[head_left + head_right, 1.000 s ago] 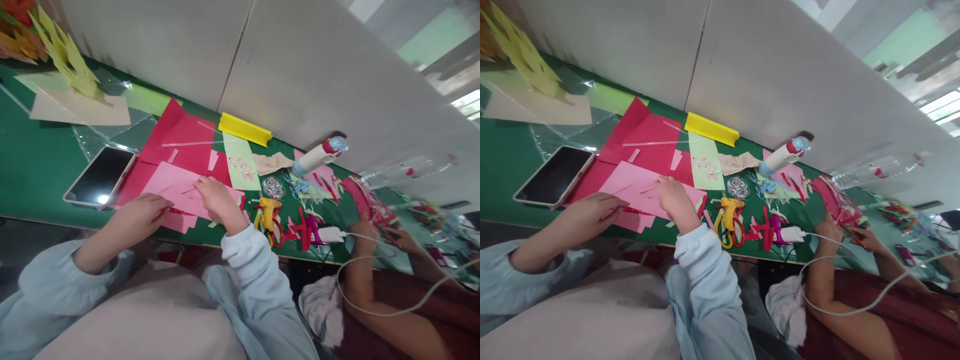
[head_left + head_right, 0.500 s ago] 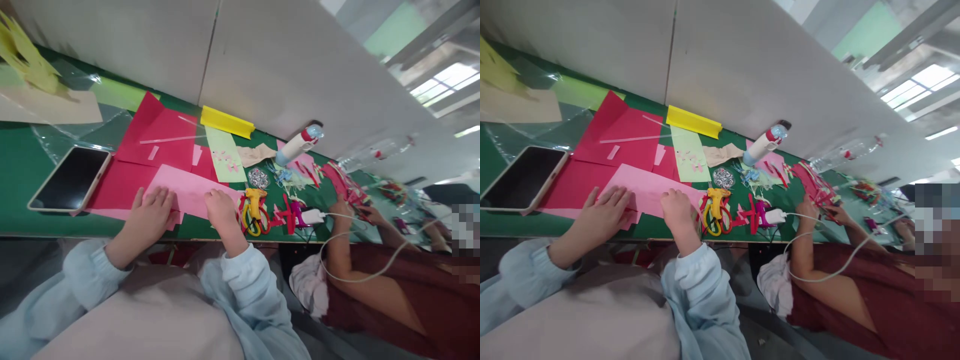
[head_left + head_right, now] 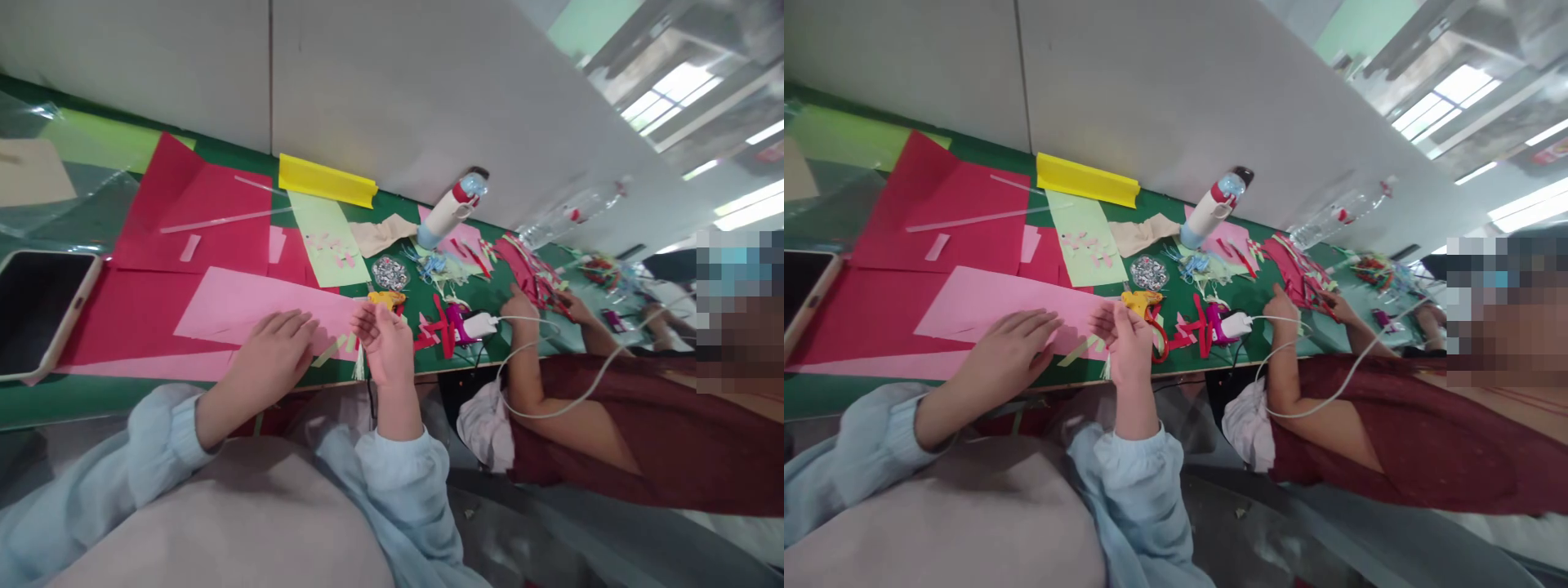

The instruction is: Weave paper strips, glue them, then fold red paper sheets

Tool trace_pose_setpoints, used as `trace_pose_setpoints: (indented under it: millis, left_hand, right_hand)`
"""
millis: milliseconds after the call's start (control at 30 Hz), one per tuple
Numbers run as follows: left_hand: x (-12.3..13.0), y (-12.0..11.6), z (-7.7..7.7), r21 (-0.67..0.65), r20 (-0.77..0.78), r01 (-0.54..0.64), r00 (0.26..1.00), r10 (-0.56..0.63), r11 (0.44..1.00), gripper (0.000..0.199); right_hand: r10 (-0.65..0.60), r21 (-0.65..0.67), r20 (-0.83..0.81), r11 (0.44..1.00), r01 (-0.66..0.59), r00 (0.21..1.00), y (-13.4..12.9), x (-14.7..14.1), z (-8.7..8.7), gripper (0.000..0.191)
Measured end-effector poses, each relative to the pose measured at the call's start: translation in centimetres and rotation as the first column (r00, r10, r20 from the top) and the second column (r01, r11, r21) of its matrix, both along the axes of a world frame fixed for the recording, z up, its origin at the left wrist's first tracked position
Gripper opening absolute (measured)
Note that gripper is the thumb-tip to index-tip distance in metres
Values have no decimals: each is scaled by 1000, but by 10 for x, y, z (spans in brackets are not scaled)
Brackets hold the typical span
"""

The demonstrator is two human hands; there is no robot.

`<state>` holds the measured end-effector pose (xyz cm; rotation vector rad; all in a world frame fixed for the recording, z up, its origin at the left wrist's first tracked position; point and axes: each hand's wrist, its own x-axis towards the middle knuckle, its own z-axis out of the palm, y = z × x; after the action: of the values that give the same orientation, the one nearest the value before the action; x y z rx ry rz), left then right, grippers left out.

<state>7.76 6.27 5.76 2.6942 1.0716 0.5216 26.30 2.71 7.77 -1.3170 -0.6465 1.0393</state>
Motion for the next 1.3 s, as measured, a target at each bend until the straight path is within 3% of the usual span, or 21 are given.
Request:
trace_pose_setpoints:
  millis: [67,133,233,300,367,567,733,867,1167,1300]
  left_hand:
    - [2,0,15,-117,156,-57,985,75,991,43]
    - [3,-1,30,-317,276,-86,944,179,945,45]
    - [3,-5,49,-600,456,23,831,318,800,52]
    - [3,-7,56,-672,515,94,772,373,734,53]
    - [3,-9,60,-696,545,128,735,403,707,49]
    - [-2,-15,66,-673,599,186,705,380,716,35]
    - [-6,-20,69,-663,600,175,706,376,728,35]
    - [-7,-22,72,-674,586,132,694,417,727,35]
    - [-11,-30,87,-601,551,-18,715,430,799,18]
    - [-12,-29,89,-582,576,-9,701,420,813,17]
  right_hand:
    - [89,53,-283,996,-77,955,-11,-3,14,46]
    - [170,86,-398,985,-148,902,-21,-9,28,49]
    - [243,112,-450,970,-215,859,-34,-17,39,52]
    - [281,126,-456,960,-252,844,-40,-21,42,54]
    - [313,143,-458,950,-279,832,-44,-24,43,55]
    - [392,220,-528,920,-324,753,-50,-29,45,49]
    - [383,188,-555,923,-337,739,-53,-31,49,51]
    - [379,200,-584,924,-325,718,-54,-31,49,50]
    - [362,241,-650,932,-270,668,-52,-36,44,50]
    - [371,247,-606,929,-276,704,-50,-38,42,48]
